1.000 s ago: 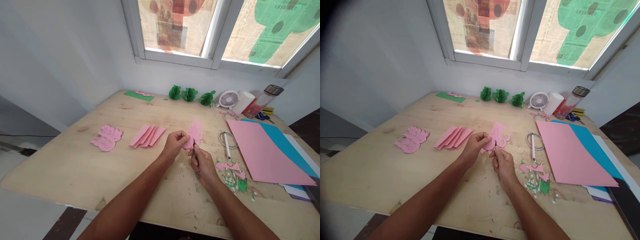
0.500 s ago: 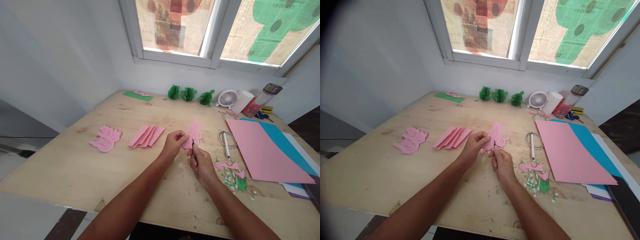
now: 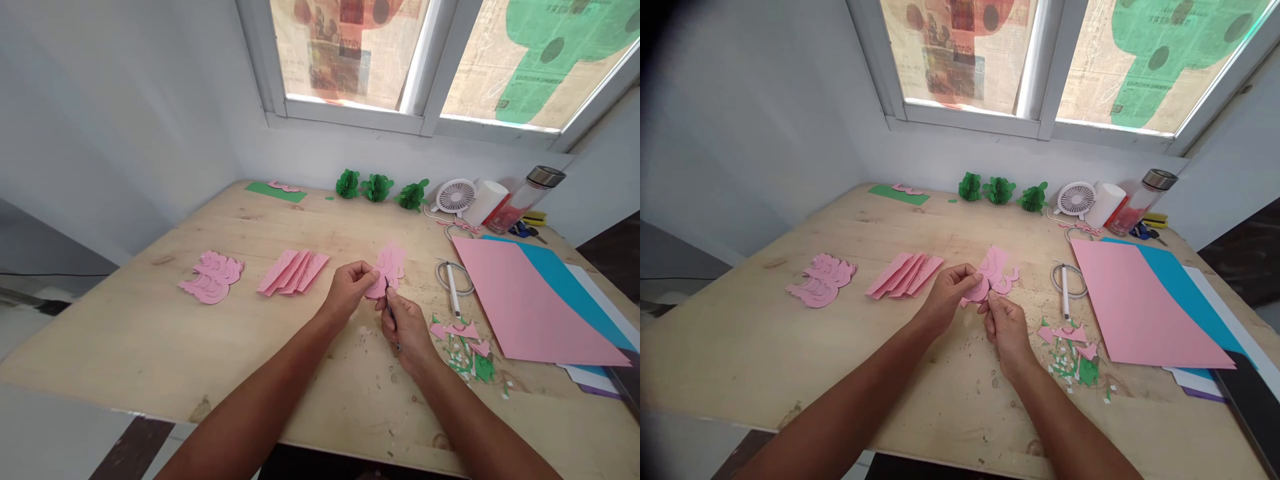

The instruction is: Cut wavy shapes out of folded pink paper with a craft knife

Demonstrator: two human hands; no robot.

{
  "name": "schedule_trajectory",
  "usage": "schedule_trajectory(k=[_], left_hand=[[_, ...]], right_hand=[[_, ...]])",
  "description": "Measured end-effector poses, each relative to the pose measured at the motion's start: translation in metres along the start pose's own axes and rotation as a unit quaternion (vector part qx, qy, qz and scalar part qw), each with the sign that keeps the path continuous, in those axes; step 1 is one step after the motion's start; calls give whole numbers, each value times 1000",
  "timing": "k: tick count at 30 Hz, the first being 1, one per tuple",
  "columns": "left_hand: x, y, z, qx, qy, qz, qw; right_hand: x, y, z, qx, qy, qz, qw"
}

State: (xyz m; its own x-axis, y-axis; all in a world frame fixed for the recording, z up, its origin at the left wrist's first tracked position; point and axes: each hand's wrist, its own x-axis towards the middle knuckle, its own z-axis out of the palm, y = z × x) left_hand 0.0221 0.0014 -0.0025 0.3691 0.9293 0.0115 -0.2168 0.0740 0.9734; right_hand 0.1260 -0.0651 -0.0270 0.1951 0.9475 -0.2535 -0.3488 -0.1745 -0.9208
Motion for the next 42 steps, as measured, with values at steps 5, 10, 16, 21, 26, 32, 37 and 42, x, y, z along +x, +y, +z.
schedule_trajectory(k=[5,10,16,21,26,32,37,42], left_hand=[[1,-2,-1,8,4,0,1000],[0,-1,0,8,-6,3,1000],[-1,2,-1,5,-27,0,1000],[2,0,-4,7,-19,-6,1000],[3,-2,-6,11,-19,-18,1000],[5,-3,-9,25,-22,-27,999],[6,-3,-12,27,-34,-28,999],[7,-4,-13,22,-48,-30,998]], right_hand=[[0,0,0,-6,-1,-1,1000],[0,-1,0,-7,-3,1,1000],[0,-3,-1,-14,-9,8,1000],[0,-2,-1,-16,-14,10,1000],[1,-1,-3,-20,-13,11,1000],[2,0,-3,-24,-18,9,999],[1,-1,-3,-22,-26,9,999],[0,0,-4,-22,-29,3,999]])
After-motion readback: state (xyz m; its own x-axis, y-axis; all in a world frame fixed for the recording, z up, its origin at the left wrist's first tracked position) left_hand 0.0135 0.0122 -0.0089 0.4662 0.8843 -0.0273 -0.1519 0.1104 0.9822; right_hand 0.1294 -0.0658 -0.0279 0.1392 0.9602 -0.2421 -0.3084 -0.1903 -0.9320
